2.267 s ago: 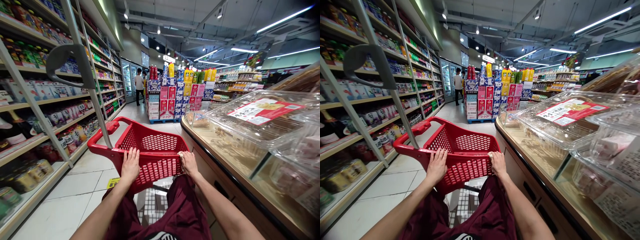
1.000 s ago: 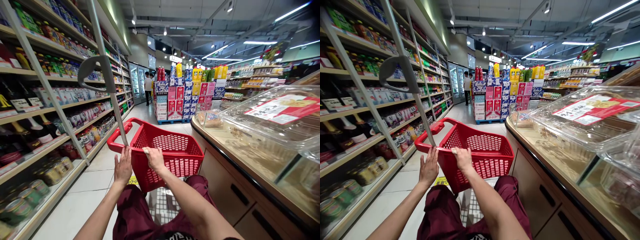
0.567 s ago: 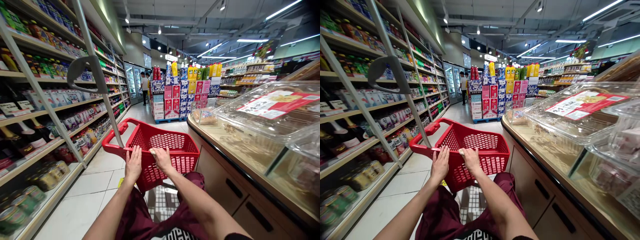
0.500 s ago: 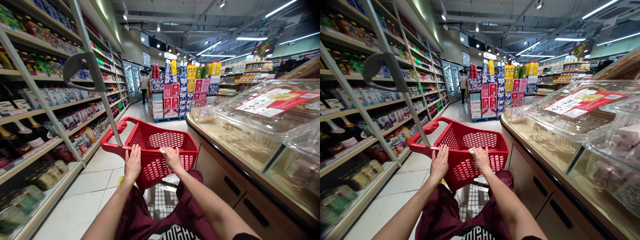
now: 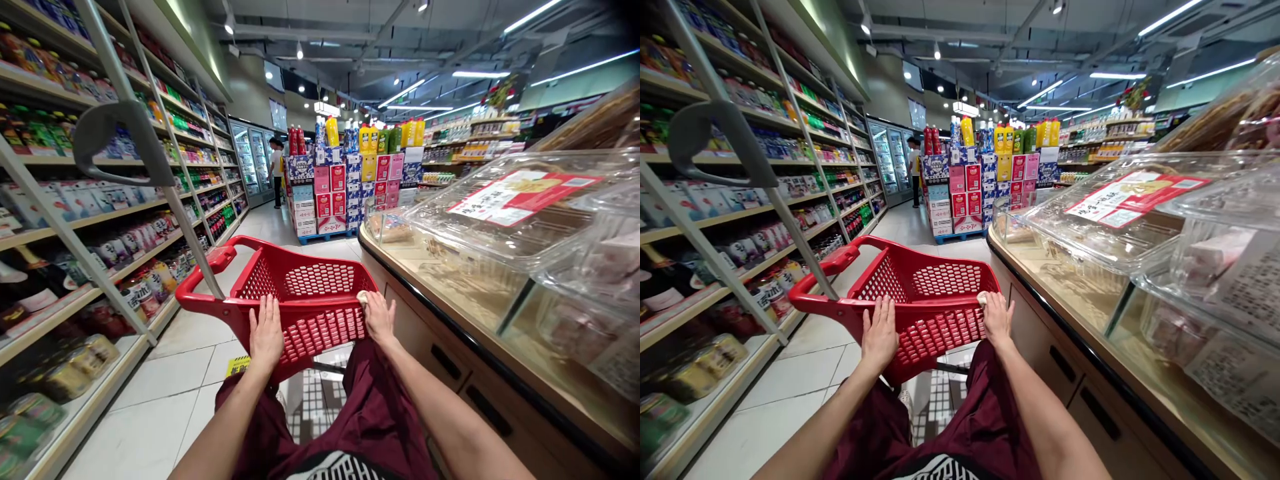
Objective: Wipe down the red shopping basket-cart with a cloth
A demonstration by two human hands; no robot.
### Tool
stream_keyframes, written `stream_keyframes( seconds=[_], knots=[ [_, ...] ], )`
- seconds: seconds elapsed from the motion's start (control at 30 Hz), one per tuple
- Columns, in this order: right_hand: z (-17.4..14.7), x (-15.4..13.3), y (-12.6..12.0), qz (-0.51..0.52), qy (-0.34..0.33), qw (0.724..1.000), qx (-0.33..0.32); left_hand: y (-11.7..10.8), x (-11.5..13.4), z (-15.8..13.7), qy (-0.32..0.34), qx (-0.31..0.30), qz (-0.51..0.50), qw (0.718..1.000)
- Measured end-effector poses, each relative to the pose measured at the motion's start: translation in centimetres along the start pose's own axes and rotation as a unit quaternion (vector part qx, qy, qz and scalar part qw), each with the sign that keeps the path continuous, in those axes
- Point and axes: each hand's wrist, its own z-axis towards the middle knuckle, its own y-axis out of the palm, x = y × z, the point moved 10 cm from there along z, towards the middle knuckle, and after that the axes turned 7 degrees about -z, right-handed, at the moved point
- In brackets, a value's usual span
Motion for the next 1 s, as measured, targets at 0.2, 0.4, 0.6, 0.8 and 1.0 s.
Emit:
stream_keyframes(
  seconds=[0.2,0.4,0.6,0.8,1.0],
  knots=[
    [-0.3,-4.5,0.4,0.032,-0.127,0.991,0.008,1.0,1.9,-0.1,0.025,-0.027,-0.005,0.999],
    [0.0,0.9,0.6,0.026,0.019,0.999,-0.004,1.0,1.9,-0.2,0.015,-0.032,-0.009,0.999],
    [-0.7,-6.2,0.0,0.038,-0.133,0.99,0.01,1.0,1.9,-0.2,0.027,-0.037,-0.005,0.999],
    [-0.1,0.1,0.4,0.009,0.02,1.0,-0.005,1.0,2.0,-0.2,0.015,-0.037,-0.01,0.999],
    [-1.0,-7.3,-0.1,0.046,-0.13,0.99,0.016,1.0,2.0,-0.2,0.026,-0.038,-0.006,0.999]
  ],
)
